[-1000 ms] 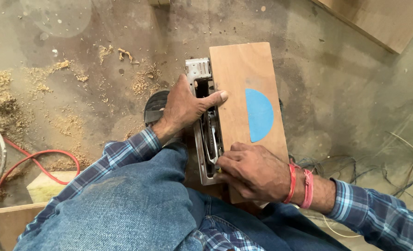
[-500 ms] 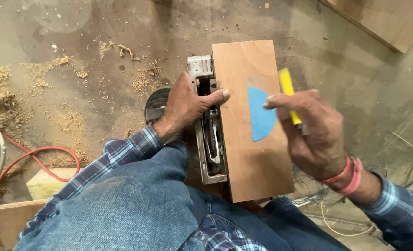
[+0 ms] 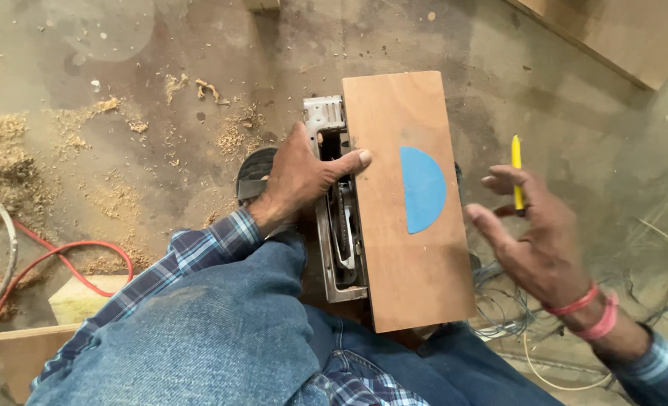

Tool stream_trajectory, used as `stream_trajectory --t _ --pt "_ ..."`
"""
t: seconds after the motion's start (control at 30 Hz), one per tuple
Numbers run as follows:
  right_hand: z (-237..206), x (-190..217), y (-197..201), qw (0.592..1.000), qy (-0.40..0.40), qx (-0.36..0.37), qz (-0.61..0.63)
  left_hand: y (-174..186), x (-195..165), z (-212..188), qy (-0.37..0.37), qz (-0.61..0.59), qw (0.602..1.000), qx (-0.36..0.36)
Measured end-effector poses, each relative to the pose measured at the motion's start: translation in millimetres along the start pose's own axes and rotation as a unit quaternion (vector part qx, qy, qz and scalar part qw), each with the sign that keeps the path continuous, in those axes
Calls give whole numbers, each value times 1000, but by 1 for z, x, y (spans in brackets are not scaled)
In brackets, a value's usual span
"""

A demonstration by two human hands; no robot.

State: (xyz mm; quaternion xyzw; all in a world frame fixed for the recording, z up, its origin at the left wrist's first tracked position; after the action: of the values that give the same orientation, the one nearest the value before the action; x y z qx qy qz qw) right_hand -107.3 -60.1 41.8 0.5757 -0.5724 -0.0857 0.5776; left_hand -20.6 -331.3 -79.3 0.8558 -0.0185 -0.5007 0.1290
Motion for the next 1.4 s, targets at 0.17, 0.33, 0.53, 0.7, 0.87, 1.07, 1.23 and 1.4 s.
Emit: stream_trajectory --t 0.17,0.33,0.53,0.7,0.87,1.07,1.23,1.4 --pt "-14 -6 -33 991 -110 21 76 2 -8 0 -29 -43 999 8" --pt "-14 -7 -50 975 -137 13 172 3 -8 0 -24 -13 1000 -2" --pt "-5 -4 -49 954 -208 65 208 4 0 0 -21 -18 1000 -3" --pt "-3 -2 -47 985 -119 45 114 4 16 8 -3 29 998 -54" --pt "-3 -2 -47 982 -139 53 120 31 38 26 80 5 994 -80" --pt "-2 0 -46 971 -170 60 157 45 47 20 -58 -54 987 -136" --pt "-2 -3 -47 973 -179 63 135 37 49 11 66 -38 993 -88" --pt "-1 -4 -50 976 -148 53 153 38 48 9 22 15 993 -116"
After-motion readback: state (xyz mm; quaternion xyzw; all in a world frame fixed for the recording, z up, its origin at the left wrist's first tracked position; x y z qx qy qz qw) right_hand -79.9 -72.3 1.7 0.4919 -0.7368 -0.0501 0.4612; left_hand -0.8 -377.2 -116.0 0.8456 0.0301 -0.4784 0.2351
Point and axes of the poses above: each hand's wrist, its own z-axis towards the middle knuckle, its own y-axis out of the back of the hand, x = y × z, the point moved 1 cm from there along z, towards the middle knuckle, and after that the axes turned 1 degree about x, right-handed, at the moved point
